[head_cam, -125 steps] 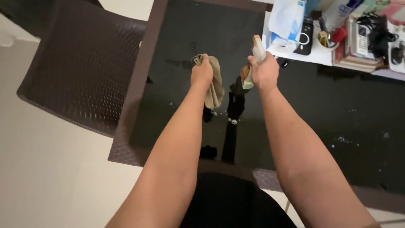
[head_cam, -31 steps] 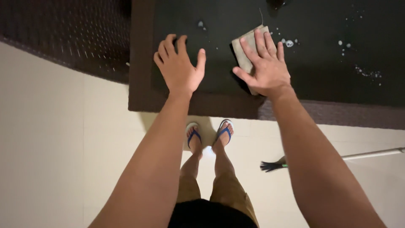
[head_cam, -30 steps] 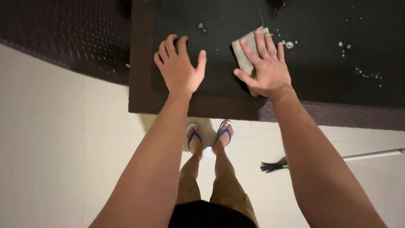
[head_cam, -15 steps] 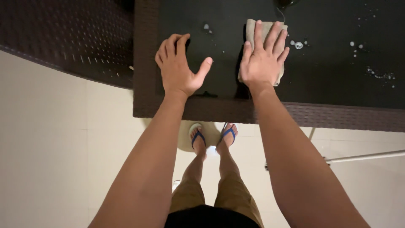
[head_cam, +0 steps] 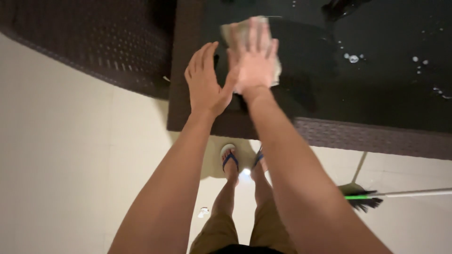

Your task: Cleaning and wiping a glass table surface with a cloth and spray.

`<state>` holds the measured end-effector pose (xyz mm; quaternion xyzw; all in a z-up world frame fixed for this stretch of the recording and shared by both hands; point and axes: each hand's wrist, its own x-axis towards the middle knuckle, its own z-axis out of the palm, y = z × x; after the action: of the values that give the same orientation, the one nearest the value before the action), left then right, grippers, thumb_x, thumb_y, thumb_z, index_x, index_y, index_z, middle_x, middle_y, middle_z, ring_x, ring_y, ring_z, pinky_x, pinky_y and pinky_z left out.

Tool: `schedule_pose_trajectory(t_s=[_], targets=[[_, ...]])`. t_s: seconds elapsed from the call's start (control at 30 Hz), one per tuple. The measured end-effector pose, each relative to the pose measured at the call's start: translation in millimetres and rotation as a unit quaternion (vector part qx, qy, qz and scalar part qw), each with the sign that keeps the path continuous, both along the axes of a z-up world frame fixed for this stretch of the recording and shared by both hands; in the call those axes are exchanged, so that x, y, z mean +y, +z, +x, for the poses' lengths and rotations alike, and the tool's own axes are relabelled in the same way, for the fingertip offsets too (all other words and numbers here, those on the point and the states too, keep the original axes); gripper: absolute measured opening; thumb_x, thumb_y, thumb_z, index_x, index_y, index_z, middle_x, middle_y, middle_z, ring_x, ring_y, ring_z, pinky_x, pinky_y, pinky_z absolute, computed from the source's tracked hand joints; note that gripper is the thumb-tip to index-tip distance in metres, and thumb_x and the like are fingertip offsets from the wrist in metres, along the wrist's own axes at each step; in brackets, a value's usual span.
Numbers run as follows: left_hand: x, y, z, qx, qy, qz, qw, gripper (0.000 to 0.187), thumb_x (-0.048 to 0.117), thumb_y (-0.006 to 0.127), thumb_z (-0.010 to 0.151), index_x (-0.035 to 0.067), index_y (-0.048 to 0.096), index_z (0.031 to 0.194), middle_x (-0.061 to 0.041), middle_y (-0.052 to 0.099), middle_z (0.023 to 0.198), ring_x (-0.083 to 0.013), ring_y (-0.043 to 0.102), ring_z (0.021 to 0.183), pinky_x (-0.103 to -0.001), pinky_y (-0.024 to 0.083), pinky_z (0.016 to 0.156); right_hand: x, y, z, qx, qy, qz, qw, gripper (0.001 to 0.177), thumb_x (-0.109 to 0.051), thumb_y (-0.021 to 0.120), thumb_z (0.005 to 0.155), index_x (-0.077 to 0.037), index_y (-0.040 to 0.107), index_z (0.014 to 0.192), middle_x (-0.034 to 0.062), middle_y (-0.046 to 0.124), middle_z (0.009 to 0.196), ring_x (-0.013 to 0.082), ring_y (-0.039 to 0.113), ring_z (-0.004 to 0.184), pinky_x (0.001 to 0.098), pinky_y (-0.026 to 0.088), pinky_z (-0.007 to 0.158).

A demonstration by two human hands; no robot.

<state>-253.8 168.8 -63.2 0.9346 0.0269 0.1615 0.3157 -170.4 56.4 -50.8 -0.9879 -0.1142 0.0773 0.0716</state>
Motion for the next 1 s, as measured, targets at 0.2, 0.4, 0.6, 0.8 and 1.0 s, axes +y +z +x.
schedule_pose_trajectory(t_s=[0.2, 0.4, 0.6, 0.8, 1.0], targets=[[29, -1, -18, -0.013, 0.057, -0.009, 0.998, 0.069, 0.052, 0.054, 0.106, 0.006, 0.042, 0.155, -0.02, 0.043, 0.16, -0.0404, 0.039, 0.15, -0.051, 0.028, 0.125, 45, -5, -33, -0.044, 0.11, 0.01, 0.993, 0.061, -0.045, 0.038, 0.11, -0.037, 0.014, 0.166, 0.0097, 0.003, 0.173, 0.0352, -0.001, 0.159, 0.0635, 0.011, 0.126], [17, 7, -23, -0.005, 0.104, -0.007, 0.995, 0.064, 0.048, 0.053, 0.108, 0.006, 0.044, 0.155, -0.022, 0.043, 0.16, -0.0407, 0.039, 0.149, -0.052, 0.029, 0.123, 16, 30, -52, -0.014, 0.235, -0.043, 0.971, 0.093, -0.035, 0.062, 0.09, -0.033, 0.013, 0.169, 0.0133, 0.006, 0.173, 0.0366, 0.001, 0.157, 0.0596, 0.01, 0.124], [-16, 12, -20, 0.016, 0.079, 0.055, 0.995, 0.063, 0.05, 0.052, 0.107, 0.01, 0.044, 0.155, -0.022, 0.038, 0.162, -0.04, 0.035, 0.152, -0.053, 0.025, 0.126, -26, 18, -57, -0.027, 0.203, 0.056, 0.977, 0.08, -0.03, 0.058, 0.094, -0.033, 0.023, 0.166, 0.0086, 0.012, 0.173, 0.0323, 0.004, 0.158, 0.057, 0.009, 0.127], [-70, 8, -3, 0.065, -0.013, 0.133, 0.989, 0.068, 0.057, 0.046, 0.105, 0.011, 0.041, 0.155, -0.022, 0.032, 0.163, -0.0396, 0.03, 0.151, -0.055, 0.021, 0.122, -98, 8, -50, -0.008, 0.103, 0.061, 0.993, 0.072, -0.031, 0.048, 0.097, -0.031, 0.025, 0.165, 0.0085, 0.007, 0.173, 0.0339, 0.002, 0.158, 0.0574, 0.005, 0.125], [-129, 5, 1, 0.067, -0.051, 0.147, 0.986, 0.068, 0.057, 0.045, 0.107, 0.01, 0.041, 0.156, -0.019, 0.032, 0.165, -0.0369, 0.03, 0.154, -0.052, 0.024, 0.125, -189, -5, -46, -0.023, 0.037, 0.066, 0.997, 0.064, -0.035, 0.036, 0.104, -0.032, 0.02, 0.166, 0.0076, 0.004, 0.173, 0.0335, 0.003, 0.159, 0.0577, 0.005, 0.126]])
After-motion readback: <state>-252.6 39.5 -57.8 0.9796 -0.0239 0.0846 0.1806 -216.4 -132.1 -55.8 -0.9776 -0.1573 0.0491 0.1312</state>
